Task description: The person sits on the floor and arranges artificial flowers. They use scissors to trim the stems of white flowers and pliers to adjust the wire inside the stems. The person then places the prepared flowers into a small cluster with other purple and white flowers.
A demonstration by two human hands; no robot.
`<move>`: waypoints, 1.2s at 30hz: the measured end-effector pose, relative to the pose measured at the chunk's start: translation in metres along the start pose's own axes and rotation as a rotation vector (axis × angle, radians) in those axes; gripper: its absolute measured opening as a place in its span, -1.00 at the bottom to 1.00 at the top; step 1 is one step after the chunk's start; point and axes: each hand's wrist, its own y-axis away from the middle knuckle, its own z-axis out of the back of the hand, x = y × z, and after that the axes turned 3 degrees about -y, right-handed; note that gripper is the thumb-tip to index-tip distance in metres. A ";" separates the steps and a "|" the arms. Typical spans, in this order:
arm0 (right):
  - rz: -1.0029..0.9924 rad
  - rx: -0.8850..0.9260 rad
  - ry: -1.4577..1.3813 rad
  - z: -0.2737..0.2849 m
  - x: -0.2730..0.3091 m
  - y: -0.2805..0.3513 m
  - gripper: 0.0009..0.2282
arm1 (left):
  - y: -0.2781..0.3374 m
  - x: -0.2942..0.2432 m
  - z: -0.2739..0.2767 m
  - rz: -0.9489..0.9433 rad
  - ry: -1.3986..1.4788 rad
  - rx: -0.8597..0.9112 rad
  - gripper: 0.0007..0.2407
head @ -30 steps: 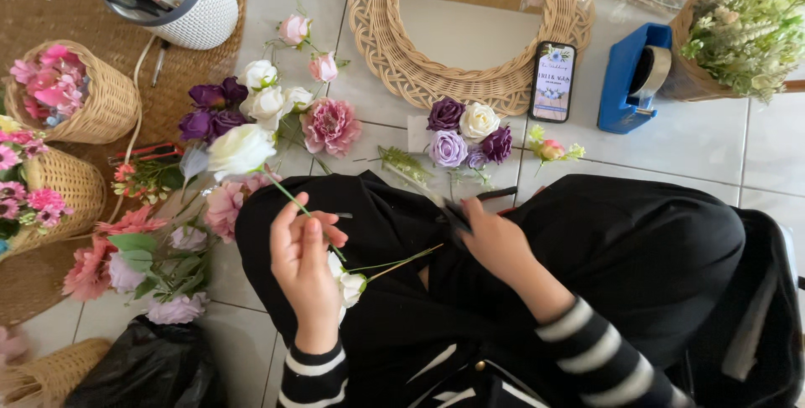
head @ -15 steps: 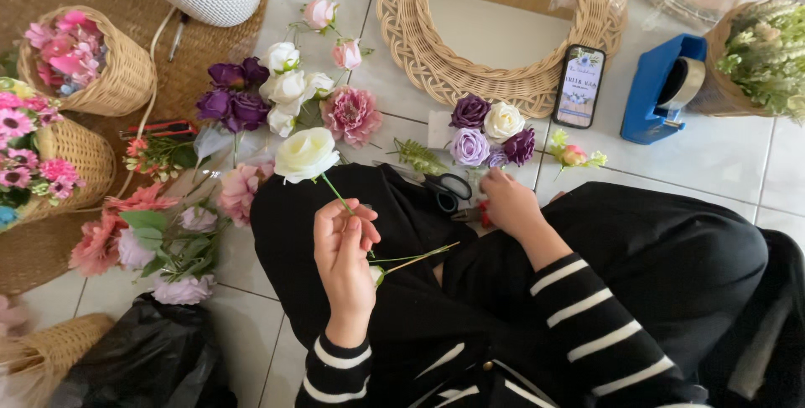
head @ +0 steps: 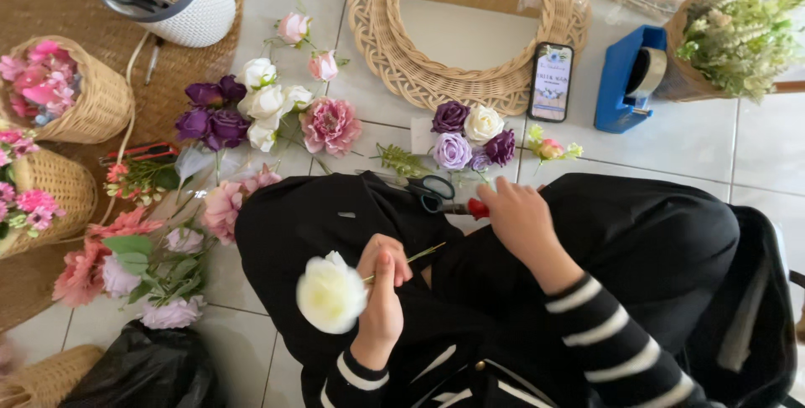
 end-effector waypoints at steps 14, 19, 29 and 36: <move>-0.541 -0.197 -1.076 0.067 0.034 0.091 -0.87 | 0.030 0.012 -0.055 0.018 0.159 0.813 -0.61; -0.598 0.041 -1.388 0.088 0.030 0.089 -0.88 | 0.032 -0.003 -0.056 -0.002 0.136 0.760 -0.59; -0.547 0.376 -1.206 0.100 0.019 0.093 -0.76 | 0.037 -0.020 -0.055 0.246 0.078 0.811 -0.71; -0.549 0.297 -1.299 0.084 0.022 0.099 -0.70 | 0.036 -0.017 -0.044 0.282 0.196 0.860 -0.73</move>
